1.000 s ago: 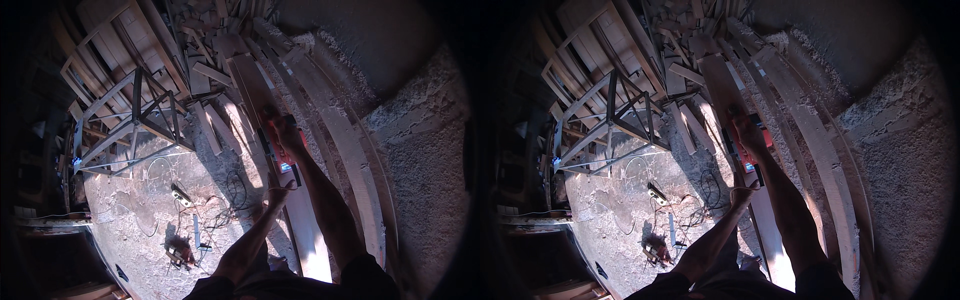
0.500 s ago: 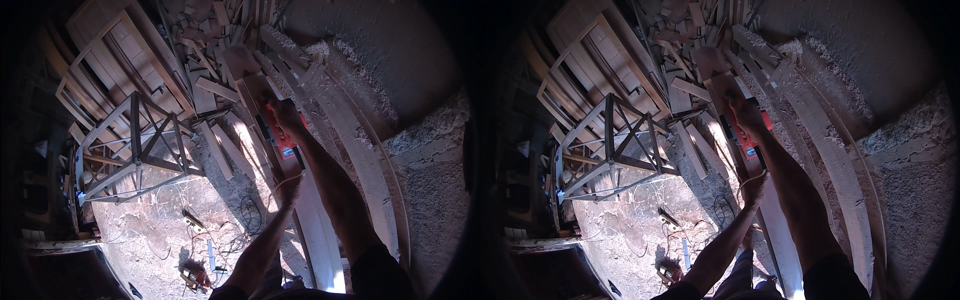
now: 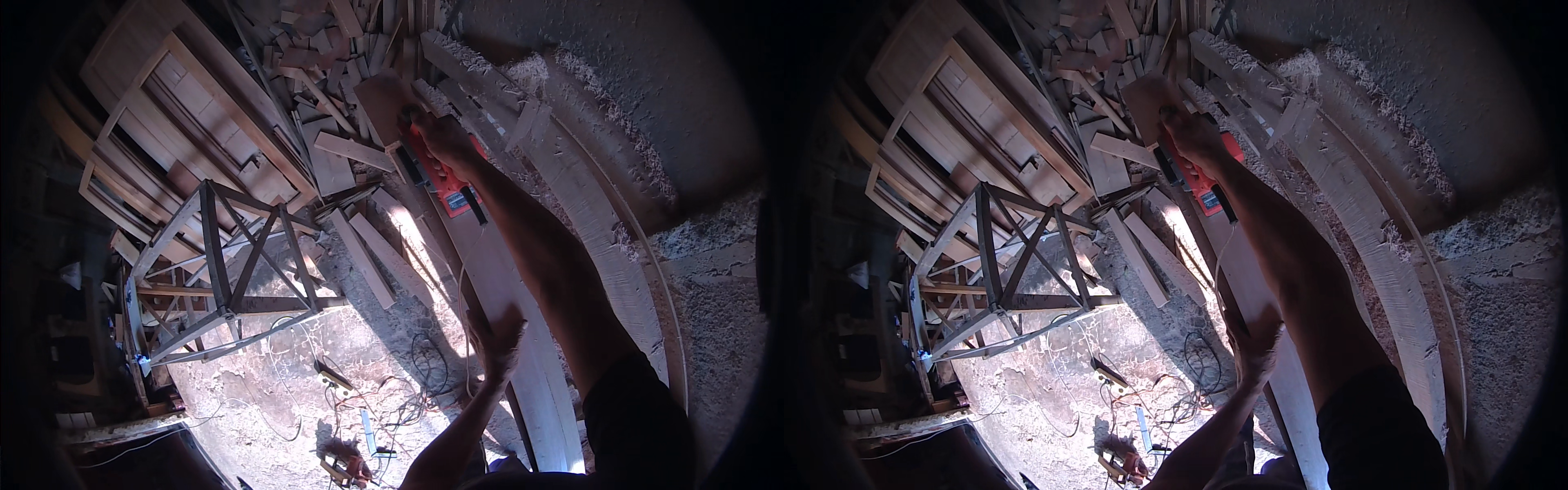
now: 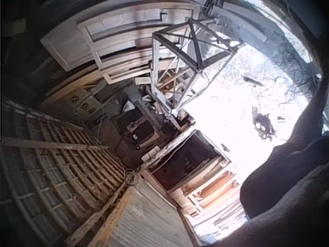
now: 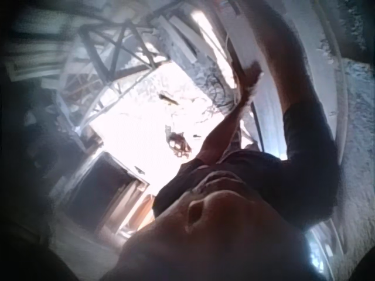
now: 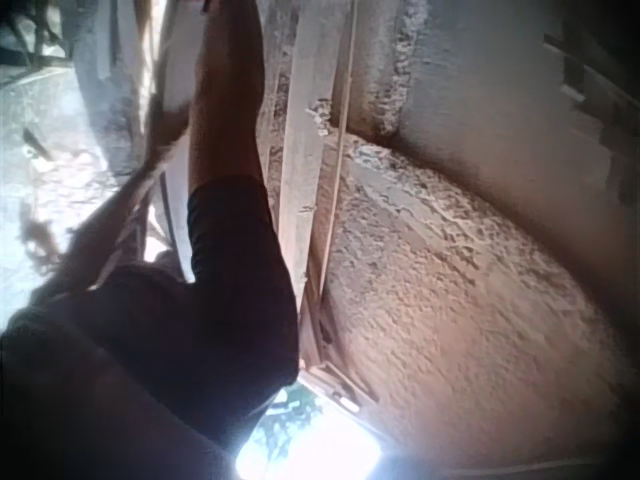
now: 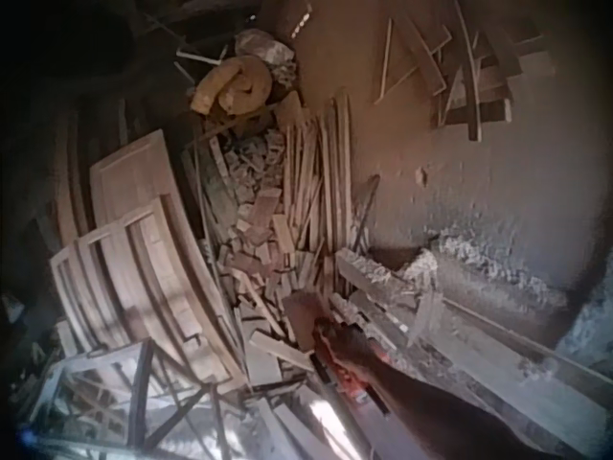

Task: The person uses a circular saw to cut a long wooden plank into smaller pieces. They position the wood, make cuts, and handle the resulting pieces in a cluttered workshop.

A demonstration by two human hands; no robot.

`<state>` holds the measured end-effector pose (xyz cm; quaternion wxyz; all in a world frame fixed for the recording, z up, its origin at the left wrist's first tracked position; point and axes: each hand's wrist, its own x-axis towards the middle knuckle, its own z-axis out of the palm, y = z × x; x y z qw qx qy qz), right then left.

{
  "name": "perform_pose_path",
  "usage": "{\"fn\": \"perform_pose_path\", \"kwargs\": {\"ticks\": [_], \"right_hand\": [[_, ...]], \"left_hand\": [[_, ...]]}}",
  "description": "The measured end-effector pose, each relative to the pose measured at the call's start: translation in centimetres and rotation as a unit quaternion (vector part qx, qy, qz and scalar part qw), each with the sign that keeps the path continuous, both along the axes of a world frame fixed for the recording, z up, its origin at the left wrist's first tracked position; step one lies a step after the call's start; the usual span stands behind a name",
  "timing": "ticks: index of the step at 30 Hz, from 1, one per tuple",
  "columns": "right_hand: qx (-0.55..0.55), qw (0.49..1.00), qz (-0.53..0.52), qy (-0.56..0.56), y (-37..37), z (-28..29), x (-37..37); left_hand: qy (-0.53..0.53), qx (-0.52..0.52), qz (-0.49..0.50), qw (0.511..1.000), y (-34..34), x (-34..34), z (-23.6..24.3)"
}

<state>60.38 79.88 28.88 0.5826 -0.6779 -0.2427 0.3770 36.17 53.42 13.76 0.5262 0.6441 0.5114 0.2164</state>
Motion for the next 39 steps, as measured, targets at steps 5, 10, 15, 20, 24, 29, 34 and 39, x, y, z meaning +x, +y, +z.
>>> {"fn": "perform_pose_path", "kwargs": {"ticks": [5,10,15,20,24,29,34,39], "right_hand": [[0.009,1.0,0.004,-0.004,3.6,-0.2,1.9],[0.029,0.999,-0.018,-0.002,5.2,-0.1,3.2],[-0.035,0.999,0.034,0.007,-3.6,-0.3,-3.0],[-0.052,0.998,0.022,-0.014,-20.1,-0.1,-11.2],[-0.078,0.996,0.025,-0.019,-34.8,-1.0,-20.2],[-0.142,0.989,0.017,-0.046,-57.2,-0.9,-31.5],[-0.164,0.984,-0.003,-0.07,-78.0,-0.7,-42.9],[-0.159,0.983,-0.02,-0.09,-93.5,-1.5,-52.2]], "left_hand": [[-0.009,-0.037,-0.03,0.999,1.2,0.3,2.3],[-0.013,-0.026,-0.033,0.999,0.8,0.1,0.8],[-0.002,0.079,0.017,0.997,0.2,0.3,-3.2],[-0.198,-0.085,-0.018,0.976,-3.1,-3.2,-4.5],[-0.033,-0.191,-0.046,0.98,-18.5,-19.1,-13.8],[-0.161,-0.312,0.093,0.932,-27.4,-30.8,-8.4],[-0.233,-0.296,-0.039,0.926,-35.6,-33.7,0.6],[-0.092,-0.359,-0.064,0.927,-47.2,-34.7,4.5]]}}
